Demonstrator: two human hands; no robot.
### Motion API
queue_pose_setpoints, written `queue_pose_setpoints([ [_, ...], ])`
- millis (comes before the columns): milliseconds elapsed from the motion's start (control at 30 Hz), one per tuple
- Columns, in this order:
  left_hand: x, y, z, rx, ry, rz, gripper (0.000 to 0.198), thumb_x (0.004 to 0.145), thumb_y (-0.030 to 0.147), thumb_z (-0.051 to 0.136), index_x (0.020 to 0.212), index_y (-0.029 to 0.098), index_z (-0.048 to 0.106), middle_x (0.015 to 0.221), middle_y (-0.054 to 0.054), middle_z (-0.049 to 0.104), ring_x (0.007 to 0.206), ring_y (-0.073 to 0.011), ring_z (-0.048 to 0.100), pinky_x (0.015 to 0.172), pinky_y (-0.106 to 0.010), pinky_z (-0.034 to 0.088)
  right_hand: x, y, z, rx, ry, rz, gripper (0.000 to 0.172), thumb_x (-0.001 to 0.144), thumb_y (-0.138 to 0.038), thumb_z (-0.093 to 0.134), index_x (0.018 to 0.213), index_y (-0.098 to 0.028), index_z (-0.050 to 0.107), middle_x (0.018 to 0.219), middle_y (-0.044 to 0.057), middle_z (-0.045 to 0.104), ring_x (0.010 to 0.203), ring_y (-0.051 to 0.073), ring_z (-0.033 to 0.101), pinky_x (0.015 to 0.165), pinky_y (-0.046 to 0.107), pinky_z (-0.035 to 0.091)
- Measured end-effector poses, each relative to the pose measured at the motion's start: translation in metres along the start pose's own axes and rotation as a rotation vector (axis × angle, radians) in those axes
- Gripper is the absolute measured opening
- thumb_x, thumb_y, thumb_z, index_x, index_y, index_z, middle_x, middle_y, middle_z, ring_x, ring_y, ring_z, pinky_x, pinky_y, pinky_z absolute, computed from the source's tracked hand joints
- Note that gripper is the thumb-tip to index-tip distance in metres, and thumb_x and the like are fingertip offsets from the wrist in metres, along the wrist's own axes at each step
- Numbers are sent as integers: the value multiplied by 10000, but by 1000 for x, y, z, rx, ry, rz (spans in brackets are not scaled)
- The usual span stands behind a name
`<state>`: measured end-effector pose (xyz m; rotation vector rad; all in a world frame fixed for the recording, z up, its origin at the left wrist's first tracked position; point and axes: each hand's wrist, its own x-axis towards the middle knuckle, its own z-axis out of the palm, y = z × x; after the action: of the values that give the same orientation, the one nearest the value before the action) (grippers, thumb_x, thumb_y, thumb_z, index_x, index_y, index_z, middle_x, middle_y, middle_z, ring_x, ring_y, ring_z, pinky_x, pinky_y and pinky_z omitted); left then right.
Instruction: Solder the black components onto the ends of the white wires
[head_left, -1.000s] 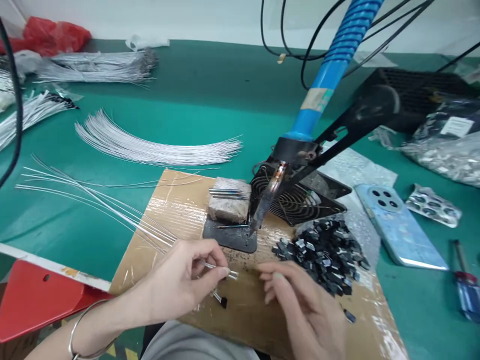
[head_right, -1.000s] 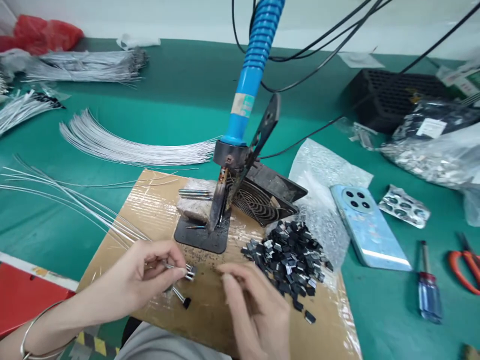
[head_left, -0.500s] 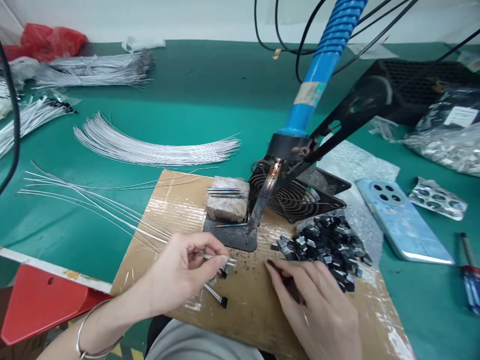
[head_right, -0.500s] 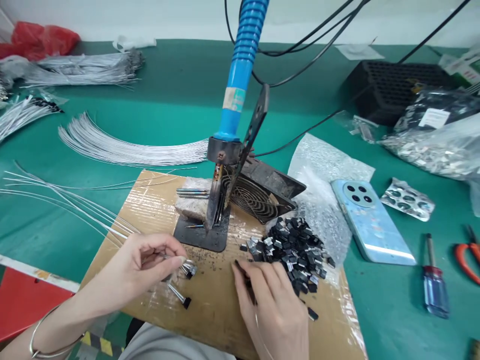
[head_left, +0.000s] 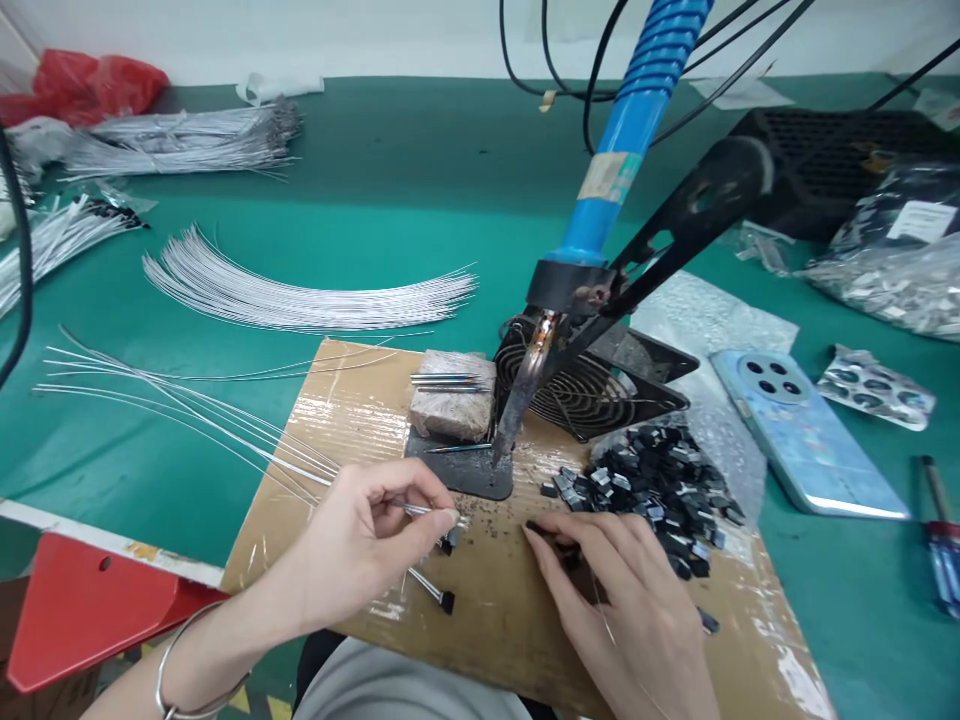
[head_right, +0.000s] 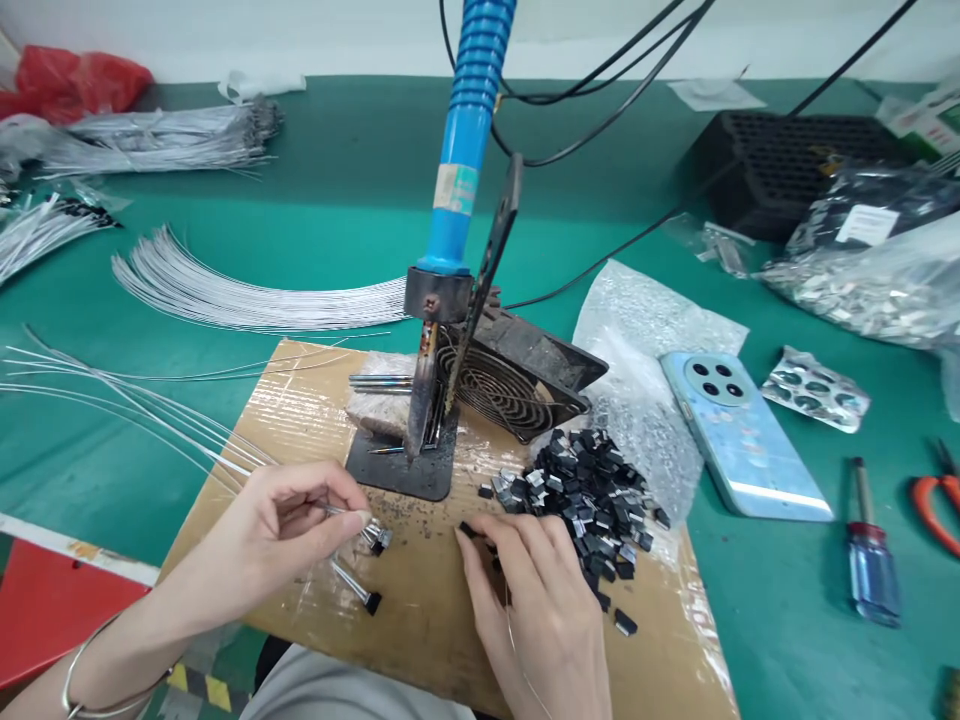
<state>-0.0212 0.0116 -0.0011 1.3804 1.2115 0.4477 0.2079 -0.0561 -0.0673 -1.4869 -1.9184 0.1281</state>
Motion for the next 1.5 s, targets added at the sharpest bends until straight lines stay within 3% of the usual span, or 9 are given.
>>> queue_pose_setpoints([
  [333, 0, 6, 4, -61, 5, -5, 211, 931, 336, 613, 829, 156, 658, 698, 11, 565, 573, -105, 357, 522, -257, 246, -4, -14, 5, 16, 63, 146, 112, 966, -161, 629, 1062, -188, 682, 950, 38, 698, 810, 132, 666, 805, 246, 508],
  [467, -1, 5, 4, -63, 18, -1, 222, 940, 345, 611, 825, 161, 658, 699, 11, 559, 597, -112, 395, 535, -254, 271, 1, -15, -5, 49, 123, 245, 72, 934, -169, 675, 969, -219, 713, 891, 10, 711, 696, 97, 668, 743, 189, 529],
  [600, 0, 3, 4, -61, 33, 8, 215, 946, 348, 614, 839, 168, 663, 704, 13, 552, 609, -114, 419, 543, -250, 294, 4, 0, -15, 233, -21, 126, 154, 983, -198, 586, 1045, -236, 721, 875, 12, 745, 704, 107, 729, 681, 131, 567],
  [667, 0, 3, 4, -60, 39, 19, 208, 948, 340, 614, 838, 170, 660, 706, 15, 550, 613, -114, 429, 547, -247, 303, 4, 6, -18, 331, -64, 141, 185, 993, -230, 569, 1078, -250, 732, 871, 20, 757, 685, 122, 740, 636, 134, 579],
  [833, 1, 7, 6, -65, 44, 36, 175, 937, 296, 620, 829, 163, 658, 711, 14, 567, 618, -109, 443, 547, -231, 322, 4, 3, -16, 536, -61, 377, 222, 968, -374, 612, 1029, -264, 795, 750, 34, 729, 581, 149, 700, 514, 186, 557],
  [1000, 4, 12, 8, -78, 66, 41, 169, 911, 266, 640, 805, 143, 689, 711, 0, 608, 645, -112, 483, 571, -219, 364, 12, -25, -9, 677, 54, 649, 323, 892, -524, 672, 897, -238, 822, 667, 35, 699, 542, 143, 644, 514, 218, 511],
  [1133, 5, 12, 7, -55, 82, 52, 163, 900, 257, 648, 805, 143, 716, 704, -6, 630, 633, -114, 488, 557, -223, 357, 22, -51, 0, 692, 196, 912, 180, 813, -421, 776, 824, -242, 788, 627, -15, 666, 493, 93, 563, 524, 208, 464],
  [1333, 7, 12, 9, -79, 109, 70, 132, 883, 219, 651, 791, 147, 713, 689, 0, 647, 625, -107, 512, 555, -210, 382, 34, -65, 3, 788, 253, 984, 99, 770, -358, 806, 765, -261, 785, 637, -35, 693, 470, 67, 555, 499, 167, 471],
  [1500, 9, 15, 10, -74, 122, 55, 130, 870, 229, 652, 786, 146, 705, 677, 1, 640, 609, -105, 517, 539, -205, 383, 39, -69, 2, 818, 212, 1010, 109, 787, -366, 796, 775, -260, 776, 552, -48, 657, 482, 70, 584, 540, 135, 496],
])
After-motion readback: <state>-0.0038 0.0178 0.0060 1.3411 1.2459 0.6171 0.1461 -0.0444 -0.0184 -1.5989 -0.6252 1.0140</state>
